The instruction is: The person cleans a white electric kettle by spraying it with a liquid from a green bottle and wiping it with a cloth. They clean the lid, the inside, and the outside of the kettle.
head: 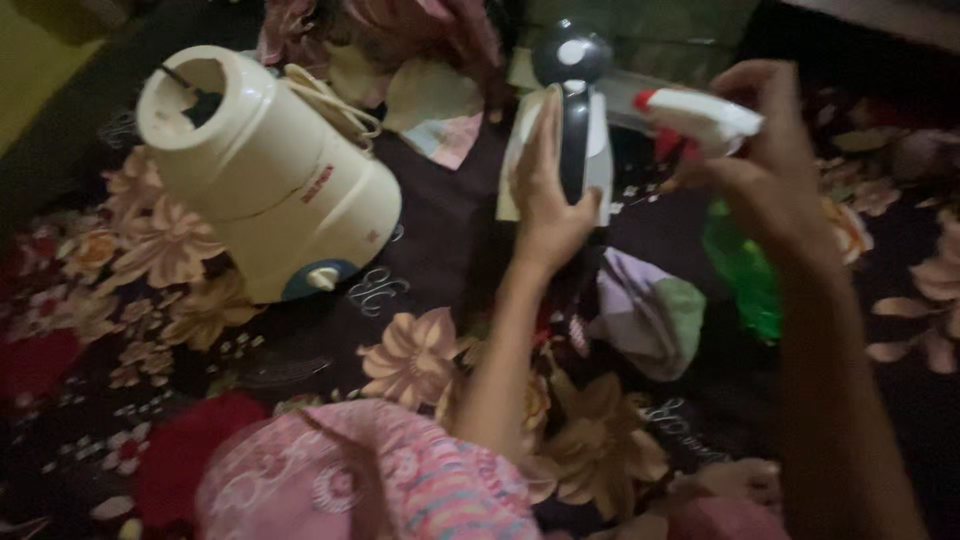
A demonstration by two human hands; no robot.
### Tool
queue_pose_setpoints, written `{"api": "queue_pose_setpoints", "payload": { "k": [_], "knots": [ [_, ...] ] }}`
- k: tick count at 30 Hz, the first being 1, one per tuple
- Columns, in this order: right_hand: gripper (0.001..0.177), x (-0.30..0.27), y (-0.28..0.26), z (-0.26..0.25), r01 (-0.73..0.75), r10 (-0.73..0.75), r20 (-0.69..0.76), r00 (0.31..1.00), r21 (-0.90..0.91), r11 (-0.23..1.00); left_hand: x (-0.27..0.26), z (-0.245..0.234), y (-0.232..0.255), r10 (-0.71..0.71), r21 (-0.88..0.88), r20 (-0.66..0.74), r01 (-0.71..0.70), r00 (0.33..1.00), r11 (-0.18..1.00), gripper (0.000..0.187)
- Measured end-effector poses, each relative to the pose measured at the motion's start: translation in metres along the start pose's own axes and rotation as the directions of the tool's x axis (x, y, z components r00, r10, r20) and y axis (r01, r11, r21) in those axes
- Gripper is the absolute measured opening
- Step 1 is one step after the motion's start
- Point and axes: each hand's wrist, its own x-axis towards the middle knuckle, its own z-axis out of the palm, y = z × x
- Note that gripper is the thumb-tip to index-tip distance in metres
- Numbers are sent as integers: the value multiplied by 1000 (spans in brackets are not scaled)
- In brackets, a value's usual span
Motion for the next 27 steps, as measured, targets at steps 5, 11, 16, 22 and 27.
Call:
{"api": "queue_pose_setpoints", "payload": {
  "k": [5,11,16,22,27],
  "knots": [
    [53,2,4,6,-213,213,-21,977,4,977,-2,-8,6,-40,8,37,39,999,999,108],
    [61,8,1,13,-9,10,-55,998,4,1000,0,-9,6,-49,-39,44,51,998,998,105],
    [69,-2,9,4,-161,163,34,986,-73,984,0,-5,-7,40,8,9,-40,999,999,104],
    [69,-15,-5,23,-117,168,150,974,-302,946,5,4,-7,-69,-48,4,69,998,996,106],
    [63,-25,-20,20,-198,233,67,970,-336,921,5,2,-13,-7,-14,-7,7,1000,1000,101]
  ]
}}
